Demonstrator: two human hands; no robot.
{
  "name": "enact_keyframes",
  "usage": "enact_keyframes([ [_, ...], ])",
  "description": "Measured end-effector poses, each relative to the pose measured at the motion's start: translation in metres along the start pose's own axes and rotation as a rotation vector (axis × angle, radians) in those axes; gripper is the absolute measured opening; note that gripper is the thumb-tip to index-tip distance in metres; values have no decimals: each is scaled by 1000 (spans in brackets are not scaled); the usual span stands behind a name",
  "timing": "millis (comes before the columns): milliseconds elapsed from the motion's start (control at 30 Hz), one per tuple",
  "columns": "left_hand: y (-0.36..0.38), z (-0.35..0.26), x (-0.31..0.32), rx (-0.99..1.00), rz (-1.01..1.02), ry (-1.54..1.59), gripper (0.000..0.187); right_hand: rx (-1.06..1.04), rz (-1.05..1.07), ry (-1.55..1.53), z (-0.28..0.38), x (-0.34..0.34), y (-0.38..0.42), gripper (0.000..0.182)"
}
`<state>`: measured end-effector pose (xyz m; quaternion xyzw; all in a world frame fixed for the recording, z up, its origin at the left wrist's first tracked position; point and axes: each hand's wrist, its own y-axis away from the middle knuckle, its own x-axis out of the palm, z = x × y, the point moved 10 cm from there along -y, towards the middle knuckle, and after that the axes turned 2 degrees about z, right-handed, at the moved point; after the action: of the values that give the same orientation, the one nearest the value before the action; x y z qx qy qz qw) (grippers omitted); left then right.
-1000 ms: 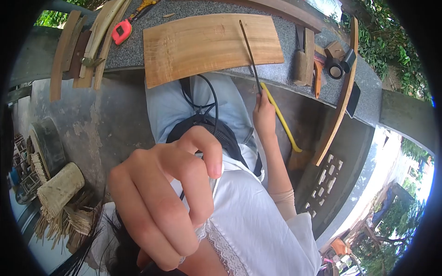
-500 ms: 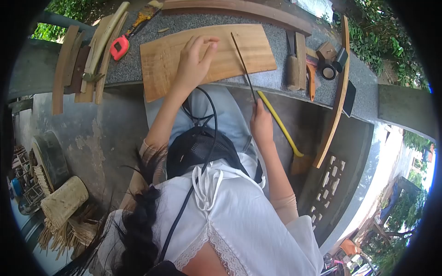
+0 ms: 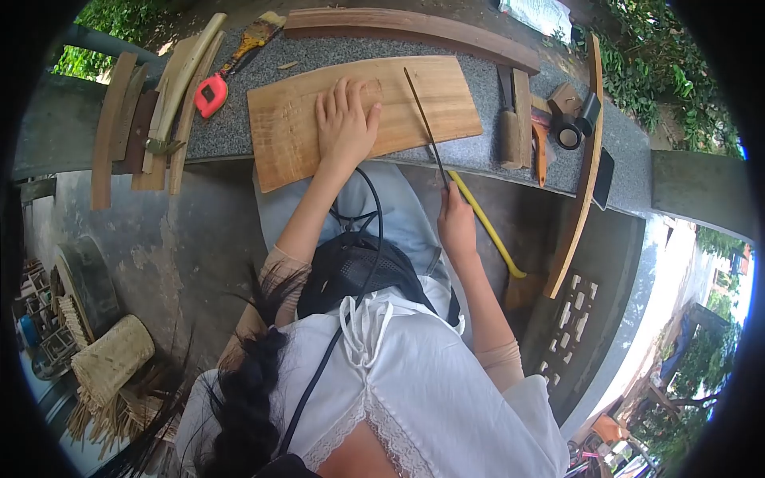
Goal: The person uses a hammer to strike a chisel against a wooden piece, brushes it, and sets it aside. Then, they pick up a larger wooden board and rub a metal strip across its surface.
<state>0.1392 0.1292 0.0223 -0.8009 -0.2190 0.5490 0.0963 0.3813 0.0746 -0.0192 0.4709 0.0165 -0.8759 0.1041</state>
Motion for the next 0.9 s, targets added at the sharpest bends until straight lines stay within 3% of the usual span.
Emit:
enact_keyframes([
  [133,-1,-1,0,-8,-9,12,50,71,44,58,-56,3,62,19],
  [233,0,-2,-2,9,-13,-4,50,46,66,70,-57,8,66,19],
  [433,0,-2,-4,15,-19,-1,50,-9,22,57,5,0,-17,21],
  [700,0,-3,-4,3,-15,1,50,67,46,75,-48,-2,60,24],
  [833,2,-3,-4,-4,-8,7,50,114,86,52,-10,-1,8,24],
  [900,0,-2,-5,-10,-14,6,50,6,25,7,18,-1,-21,24],
])
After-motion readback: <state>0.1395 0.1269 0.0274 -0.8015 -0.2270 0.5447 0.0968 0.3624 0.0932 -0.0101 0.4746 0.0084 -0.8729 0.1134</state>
